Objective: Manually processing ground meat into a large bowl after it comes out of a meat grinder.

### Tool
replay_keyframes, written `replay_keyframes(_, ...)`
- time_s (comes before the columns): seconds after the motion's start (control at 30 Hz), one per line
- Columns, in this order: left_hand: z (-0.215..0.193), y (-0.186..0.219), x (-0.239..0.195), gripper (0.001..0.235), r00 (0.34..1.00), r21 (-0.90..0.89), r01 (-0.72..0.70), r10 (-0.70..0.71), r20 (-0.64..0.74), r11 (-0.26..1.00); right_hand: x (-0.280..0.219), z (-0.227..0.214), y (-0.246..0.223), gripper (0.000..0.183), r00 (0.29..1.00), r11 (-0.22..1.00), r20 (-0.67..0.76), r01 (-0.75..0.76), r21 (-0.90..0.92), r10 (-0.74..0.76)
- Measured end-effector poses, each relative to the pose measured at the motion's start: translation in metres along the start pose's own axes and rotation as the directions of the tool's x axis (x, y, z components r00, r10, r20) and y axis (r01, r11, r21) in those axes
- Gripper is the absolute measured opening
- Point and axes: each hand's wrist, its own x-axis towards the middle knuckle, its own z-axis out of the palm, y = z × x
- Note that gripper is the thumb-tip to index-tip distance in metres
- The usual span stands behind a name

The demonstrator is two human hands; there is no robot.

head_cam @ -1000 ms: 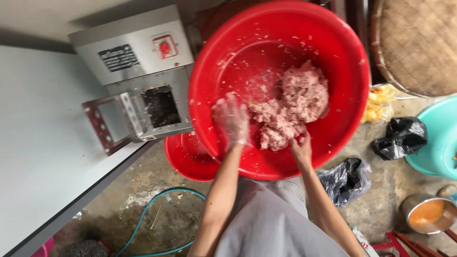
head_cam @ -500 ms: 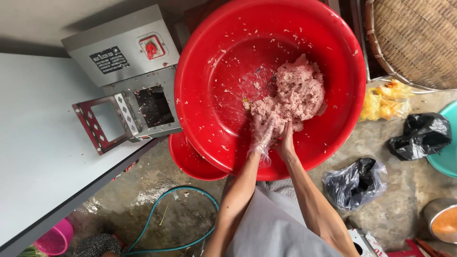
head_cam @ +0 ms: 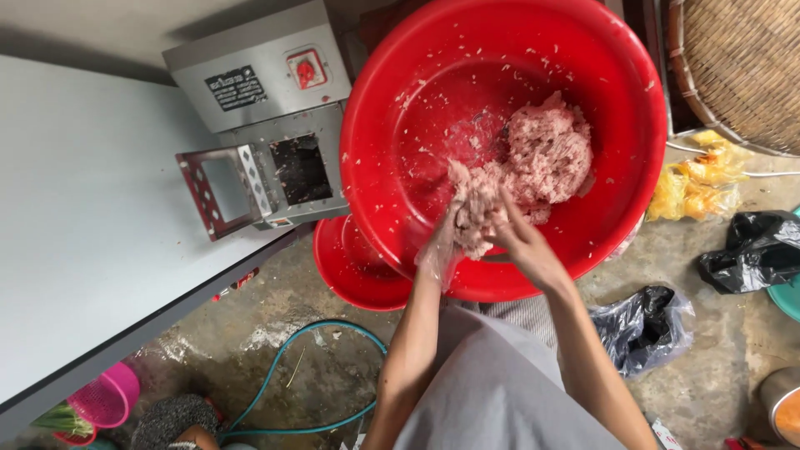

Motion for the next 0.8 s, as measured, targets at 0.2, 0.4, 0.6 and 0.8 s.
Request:
replay_keyframes(0.2, -0.04, 0.015, 0.004, 0.055, 0.991, -0.122, -0.088, 0.1, 0.094, 0.989, -0.001, -0.031, 0.054, 0.049, 0.944, 0.961, -0.307, 0.192, 0.2, -0.125)
replay_keyframes(0.4, -0.036, 0.059, -0.057, 0.058, 0.981, -0.29, -0.185, 0.192, -0.005, 0.939, 0.029, -0.016, 0.084, 0.04, 0.937, 0.946, -0.339, 0.185, 0.265, -0.088)
replay_keyframes(0.6, -0.024, 0.17, -0.139, 0.072, 0.931, -0.129, -0.36, 0.345, -0.122, 0.924, 0.066, -0.003, 0.109, 0.038, 0.97, 0.928, -0.24, 0.13, 0.35, -0.045)
replay_keyframes(0.8, -0.141, 0.229, -0.135, 0.076, 0.772, 0.433, -0.315, 0.493, -0.4, 0.845, 0.074, -0.006, 0.109, 0.039, 0.964, 0.92, -0.26, 0.056, 0.389, 0.051)
